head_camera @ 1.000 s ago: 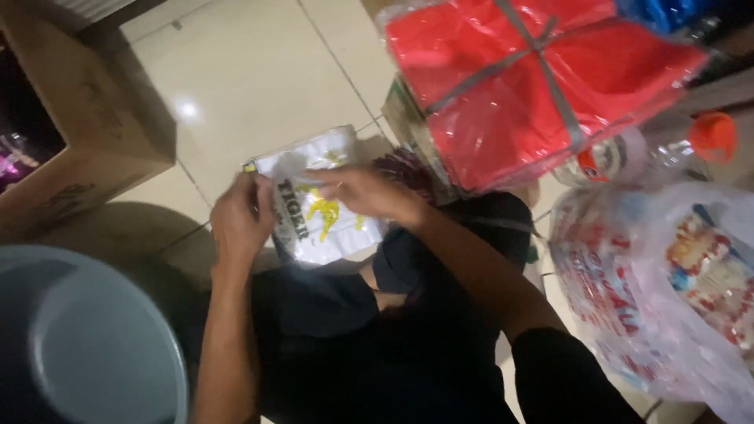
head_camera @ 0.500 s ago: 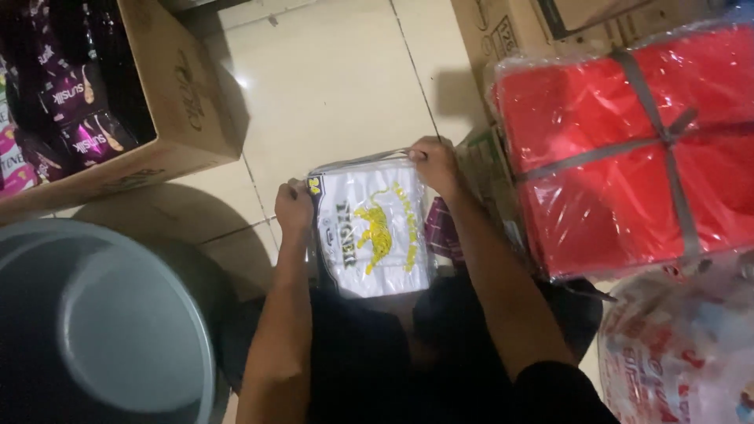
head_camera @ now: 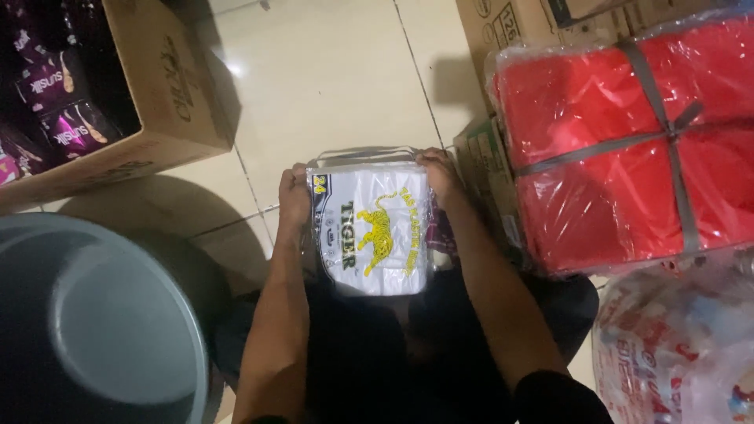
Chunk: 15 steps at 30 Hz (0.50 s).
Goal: Folding and bundling plastic bags for storage and organization.
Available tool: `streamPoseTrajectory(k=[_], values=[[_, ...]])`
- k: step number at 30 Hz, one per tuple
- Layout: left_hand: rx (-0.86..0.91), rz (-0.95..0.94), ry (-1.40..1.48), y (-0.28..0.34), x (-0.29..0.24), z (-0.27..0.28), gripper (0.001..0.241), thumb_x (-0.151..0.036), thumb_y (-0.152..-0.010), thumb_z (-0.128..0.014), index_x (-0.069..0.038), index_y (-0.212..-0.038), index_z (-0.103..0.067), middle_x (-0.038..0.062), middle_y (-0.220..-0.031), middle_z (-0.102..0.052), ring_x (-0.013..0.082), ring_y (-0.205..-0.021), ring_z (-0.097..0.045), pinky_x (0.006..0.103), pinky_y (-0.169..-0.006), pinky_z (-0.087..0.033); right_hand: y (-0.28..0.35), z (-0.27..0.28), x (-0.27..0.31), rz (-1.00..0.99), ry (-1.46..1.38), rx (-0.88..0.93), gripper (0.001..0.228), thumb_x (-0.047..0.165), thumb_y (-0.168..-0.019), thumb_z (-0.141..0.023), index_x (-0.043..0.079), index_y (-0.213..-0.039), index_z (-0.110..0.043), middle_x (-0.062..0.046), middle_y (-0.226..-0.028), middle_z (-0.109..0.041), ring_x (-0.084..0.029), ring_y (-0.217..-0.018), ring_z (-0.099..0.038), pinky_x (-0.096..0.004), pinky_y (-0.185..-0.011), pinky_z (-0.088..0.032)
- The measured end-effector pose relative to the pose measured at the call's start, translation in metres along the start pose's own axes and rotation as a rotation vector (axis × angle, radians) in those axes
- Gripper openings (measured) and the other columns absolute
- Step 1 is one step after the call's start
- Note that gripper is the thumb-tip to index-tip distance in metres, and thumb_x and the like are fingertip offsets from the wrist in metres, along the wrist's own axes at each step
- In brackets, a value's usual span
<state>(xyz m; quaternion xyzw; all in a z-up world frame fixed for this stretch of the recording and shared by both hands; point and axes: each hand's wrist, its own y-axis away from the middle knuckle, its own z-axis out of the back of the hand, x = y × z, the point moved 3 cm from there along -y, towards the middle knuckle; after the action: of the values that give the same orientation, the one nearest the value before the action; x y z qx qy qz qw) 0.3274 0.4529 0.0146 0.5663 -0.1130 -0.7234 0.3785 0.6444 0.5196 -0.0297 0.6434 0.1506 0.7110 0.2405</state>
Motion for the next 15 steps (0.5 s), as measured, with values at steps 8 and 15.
streamPoseTrajectory(k=[8, 15], values=[[0.196, -0.237, -0.763, -0.057, 0.072, 0.001, 0.037, -0.030, -0.104, -0.051, -0.002, -0.105, -0.074, 0.021, -0.105, -0.075, 0.0418, -0.111, -0.069, 0.0558, -0.100, -0.051, 0.022, 0.002, -0.021, -0.182, 0.287, 0.071, 0.049, 0.028, -0.108, -0.035, -0.007, -0.134, -0.059, -0.033, -0.141, -0.055, -0.043, -0.137, -0.048, -0.052, -0.117, -0.033], [0.168, -0.064, -0.868, -0.008, 0.067, 0.021, 0.047, -0.029, -0.091, -0.047, 0.001, -0.121, -0.067, 0.027, -0.113, -0.072, 0.0437, -0.116, -0.067, 0.0544, -0.102, -0.051, 0.061, 0.017, -0.031, -0.362, 0.966, 0.356, 0.042, 0.034, -0.101, -0.052, 0.005, -0.119, -0.076, -0.021, -0.115, -0.074, -0.040, -0.113, -0.070, -0.050, -0.102, -0.050]])
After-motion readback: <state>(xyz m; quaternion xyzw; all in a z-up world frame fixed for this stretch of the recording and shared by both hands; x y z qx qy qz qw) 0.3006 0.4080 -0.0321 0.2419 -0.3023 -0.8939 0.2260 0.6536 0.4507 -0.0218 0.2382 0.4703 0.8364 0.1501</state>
